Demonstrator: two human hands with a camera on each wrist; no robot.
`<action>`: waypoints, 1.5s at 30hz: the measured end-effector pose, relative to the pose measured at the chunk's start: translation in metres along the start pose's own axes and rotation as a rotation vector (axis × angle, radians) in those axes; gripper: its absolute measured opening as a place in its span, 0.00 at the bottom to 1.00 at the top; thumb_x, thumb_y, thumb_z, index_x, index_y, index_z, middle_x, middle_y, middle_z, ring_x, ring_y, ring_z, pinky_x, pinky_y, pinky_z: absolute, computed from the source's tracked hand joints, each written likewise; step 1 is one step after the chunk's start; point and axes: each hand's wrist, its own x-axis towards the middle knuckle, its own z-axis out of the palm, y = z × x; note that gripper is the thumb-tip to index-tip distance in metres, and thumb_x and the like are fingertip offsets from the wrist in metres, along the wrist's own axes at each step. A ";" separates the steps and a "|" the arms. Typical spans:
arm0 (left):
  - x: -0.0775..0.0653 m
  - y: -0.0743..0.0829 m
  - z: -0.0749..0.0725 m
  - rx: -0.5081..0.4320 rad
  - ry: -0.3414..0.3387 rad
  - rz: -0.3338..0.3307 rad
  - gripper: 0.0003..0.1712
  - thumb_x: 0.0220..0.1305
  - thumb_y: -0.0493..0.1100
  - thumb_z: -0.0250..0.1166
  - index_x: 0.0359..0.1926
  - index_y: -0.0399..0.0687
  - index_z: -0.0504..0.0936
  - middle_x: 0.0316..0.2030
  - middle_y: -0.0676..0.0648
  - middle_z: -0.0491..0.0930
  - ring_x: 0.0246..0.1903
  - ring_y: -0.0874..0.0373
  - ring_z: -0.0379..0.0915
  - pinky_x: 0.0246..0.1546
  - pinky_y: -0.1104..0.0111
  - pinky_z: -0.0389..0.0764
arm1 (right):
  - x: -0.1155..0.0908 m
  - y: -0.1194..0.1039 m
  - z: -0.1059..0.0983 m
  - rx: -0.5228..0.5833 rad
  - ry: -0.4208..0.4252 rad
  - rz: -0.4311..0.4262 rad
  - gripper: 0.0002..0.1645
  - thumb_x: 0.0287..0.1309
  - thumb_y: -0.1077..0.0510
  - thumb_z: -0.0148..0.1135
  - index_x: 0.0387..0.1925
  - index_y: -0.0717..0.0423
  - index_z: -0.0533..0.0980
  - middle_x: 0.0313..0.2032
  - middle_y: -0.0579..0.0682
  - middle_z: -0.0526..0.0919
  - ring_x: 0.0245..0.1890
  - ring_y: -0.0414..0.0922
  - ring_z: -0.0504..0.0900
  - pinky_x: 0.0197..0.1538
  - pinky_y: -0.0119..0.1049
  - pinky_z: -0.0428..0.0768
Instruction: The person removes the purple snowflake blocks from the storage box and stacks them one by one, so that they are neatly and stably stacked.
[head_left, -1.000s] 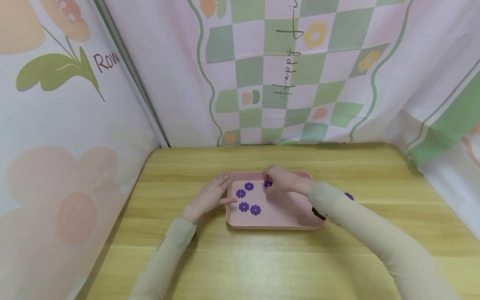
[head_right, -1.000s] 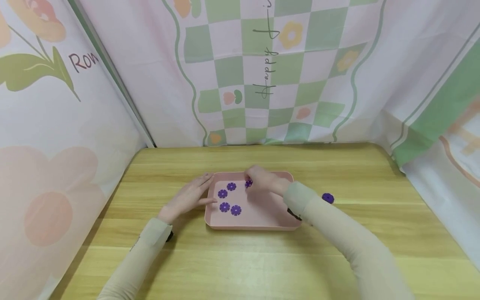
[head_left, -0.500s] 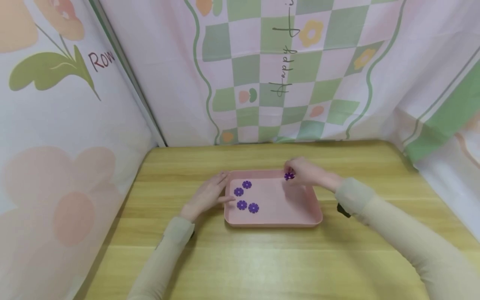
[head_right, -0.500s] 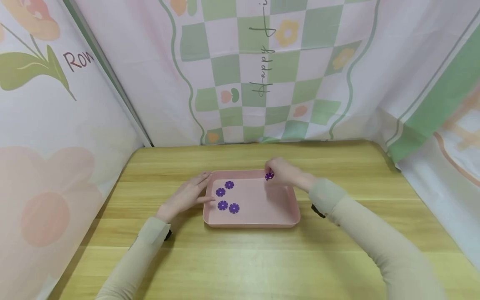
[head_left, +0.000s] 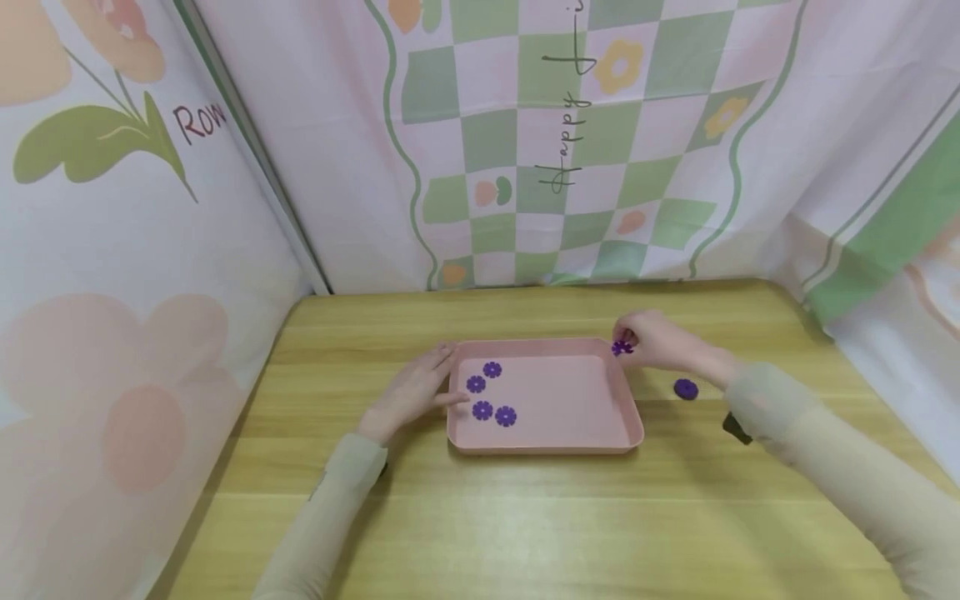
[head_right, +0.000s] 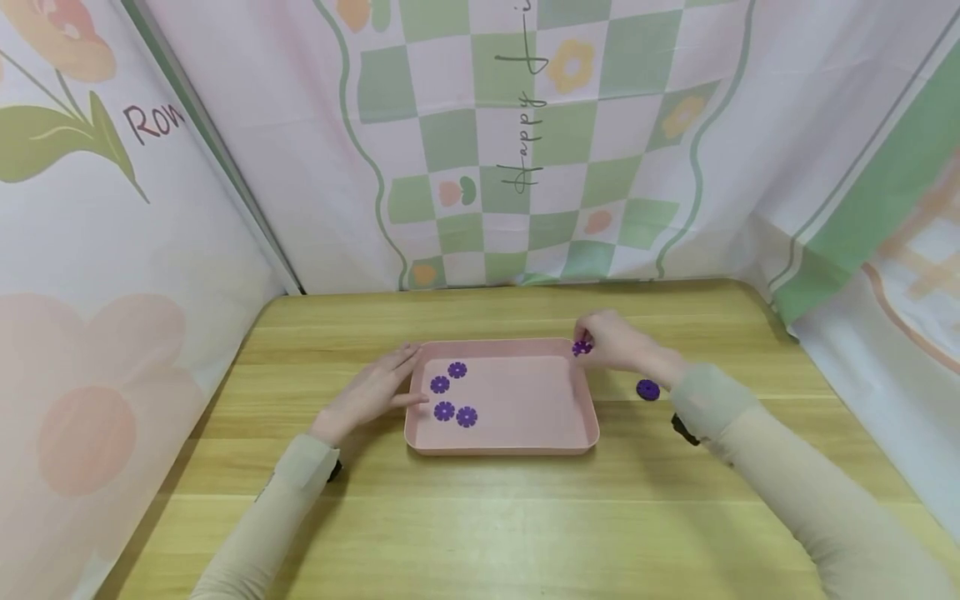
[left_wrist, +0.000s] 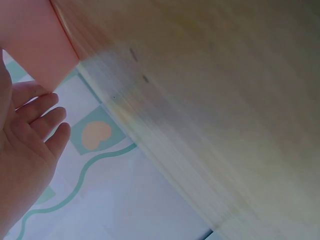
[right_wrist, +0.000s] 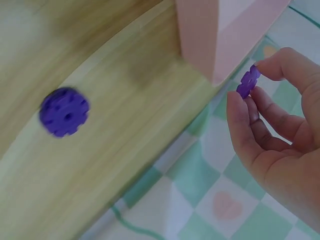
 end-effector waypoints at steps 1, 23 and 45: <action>0.000 0.000 0.000 -0.002 0.002 0.000 0.52 0.63 0.66 0.60 0.75 0.38 0.55 0.75 0.36 0.56 0.76 0.43 0.52 0.77 0.48 0.59 | -0.002 0.003 -0.001 -0.003 0.002 0.007 0.12 0.47 0.64 0.72 0.35 0.64 0.81 0.29 0.51 0.83 0.30 0.41 0.78 0.35 0.34 0.81; -0.001 0.001 0.000 -0.016 -0.004 -0.012 0.51 0.63 0.65 0.61 0.75 0.38 0.56 0.75 0.36 0.56 0.76 0.43 0.52 0.77 0.49 0.58 | -0.058 0.062 0.005 -0.060 0.025 0.116 0.13 0.41 0.61 0.74 0.30 0.62 0.80 0.26 0.48 0.83 0.27 0.39 0.77 0.32 0.29 0.79; 0.000 -0.001 0.002 0.003 0.014 0.014 0.52 0.63 0.65 0.61 0.75 0.38 0.56 0.75 0.35 0.57 0.76 0.43 0.52 0.77 0.49 0.59 | -0.071 0.073 0.018 -0.048 -0.026 0.137 0.14 0.46 0.60 0.74 0.32 0.64 0.79 0.29 0.52 0.85 0.30 0.44 0.82 0.35 0.36 0.84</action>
